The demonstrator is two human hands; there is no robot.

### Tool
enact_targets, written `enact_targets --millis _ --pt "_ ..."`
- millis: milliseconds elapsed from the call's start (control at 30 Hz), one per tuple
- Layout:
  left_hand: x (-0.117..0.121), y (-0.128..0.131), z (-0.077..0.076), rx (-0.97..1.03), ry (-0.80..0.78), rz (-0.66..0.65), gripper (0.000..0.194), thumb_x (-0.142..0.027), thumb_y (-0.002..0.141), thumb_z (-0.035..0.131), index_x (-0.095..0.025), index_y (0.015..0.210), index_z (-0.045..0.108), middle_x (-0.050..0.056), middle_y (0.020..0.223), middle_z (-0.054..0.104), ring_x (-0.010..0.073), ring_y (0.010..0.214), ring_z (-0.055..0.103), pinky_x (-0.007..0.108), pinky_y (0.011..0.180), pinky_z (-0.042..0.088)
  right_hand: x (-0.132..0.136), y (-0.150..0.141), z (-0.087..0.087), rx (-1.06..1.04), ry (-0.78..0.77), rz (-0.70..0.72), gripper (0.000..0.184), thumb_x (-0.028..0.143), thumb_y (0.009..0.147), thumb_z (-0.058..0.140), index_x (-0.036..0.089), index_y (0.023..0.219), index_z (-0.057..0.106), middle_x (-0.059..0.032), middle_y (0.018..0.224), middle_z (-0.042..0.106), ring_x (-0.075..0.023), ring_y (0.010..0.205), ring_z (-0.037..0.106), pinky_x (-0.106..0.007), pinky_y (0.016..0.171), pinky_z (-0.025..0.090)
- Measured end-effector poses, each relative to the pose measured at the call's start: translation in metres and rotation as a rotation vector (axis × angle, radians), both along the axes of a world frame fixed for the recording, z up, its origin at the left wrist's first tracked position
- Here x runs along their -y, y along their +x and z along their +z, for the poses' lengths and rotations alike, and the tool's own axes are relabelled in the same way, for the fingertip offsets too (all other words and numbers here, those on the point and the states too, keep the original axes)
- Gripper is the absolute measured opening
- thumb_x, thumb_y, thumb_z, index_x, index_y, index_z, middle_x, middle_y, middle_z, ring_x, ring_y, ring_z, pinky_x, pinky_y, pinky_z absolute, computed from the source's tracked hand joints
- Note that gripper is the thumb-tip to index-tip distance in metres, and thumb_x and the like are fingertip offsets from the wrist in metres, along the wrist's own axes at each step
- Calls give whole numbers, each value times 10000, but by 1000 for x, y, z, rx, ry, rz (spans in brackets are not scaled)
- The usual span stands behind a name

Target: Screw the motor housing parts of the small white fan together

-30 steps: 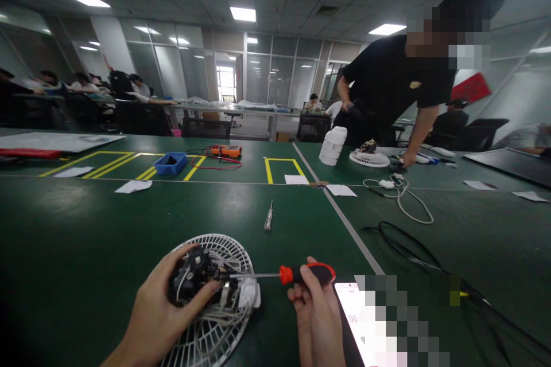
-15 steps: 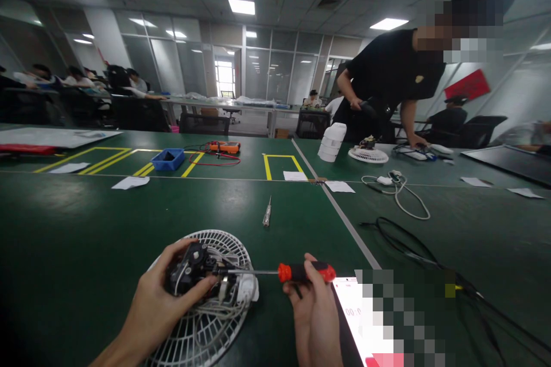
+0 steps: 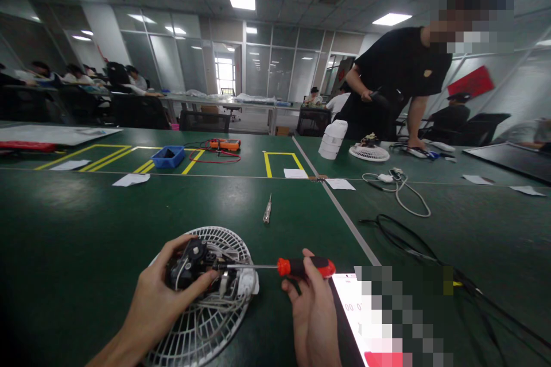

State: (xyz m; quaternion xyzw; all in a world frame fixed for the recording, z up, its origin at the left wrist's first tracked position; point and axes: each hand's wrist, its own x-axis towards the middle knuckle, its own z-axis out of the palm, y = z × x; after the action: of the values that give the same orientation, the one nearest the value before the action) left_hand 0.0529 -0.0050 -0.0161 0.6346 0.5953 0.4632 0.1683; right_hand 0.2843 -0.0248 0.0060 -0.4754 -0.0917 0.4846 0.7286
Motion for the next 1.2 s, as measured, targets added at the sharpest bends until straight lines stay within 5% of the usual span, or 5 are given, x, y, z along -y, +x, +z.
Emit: enact_targets --millis 300,500,733,967,1200 --pt "0 -1 -3 -4 -10 -6 628 -584 746 775 -279 1260 586 52 1148 721 263 1032 712 479 929 594 0 0 -3 60 32 28 629 377 635 913 250 1187 641 103 606 509 -119 536 448 -254 542 433" --pt "1 -2 -4 -8 -30 -2 626 -595 755 765 -306 1275 569 40 1170 712 261 1053 705 504 949 584 1 0 5 -9 26 -17 684 360 567 865 202 1190 630 -70 1065 720 -250 983 644 -359 749 541" --pt "0 0 -3 -37 12 6 622 -583 754 767 -282 1263 577 56 1164 716 274 1042 706 505 932 589 1 -1 1 146 83 28 646 389 651 907 260 1207 605 108 616 497 -125 537 438 -265 524 420" --pt "1 -1 -5 -53 24 5 621 -590 763 763 -289 1269 568 54 1163 710 276 1050 701 510 942 583 2 -1 4 2 58 -6 631 368 599 870 244 1162 613 -64 1087 718 -288 1096 642 -390 781 553" --pt "1 0 -4 -34 21 2 607 -574 765 762 -281 1259 568 55 1159 715 277 1046 706 505 944 582 2 0 -4 123 45 38 495 393 612 943 230 933 603 56 718 608 -147 645 565 -292 638 520"
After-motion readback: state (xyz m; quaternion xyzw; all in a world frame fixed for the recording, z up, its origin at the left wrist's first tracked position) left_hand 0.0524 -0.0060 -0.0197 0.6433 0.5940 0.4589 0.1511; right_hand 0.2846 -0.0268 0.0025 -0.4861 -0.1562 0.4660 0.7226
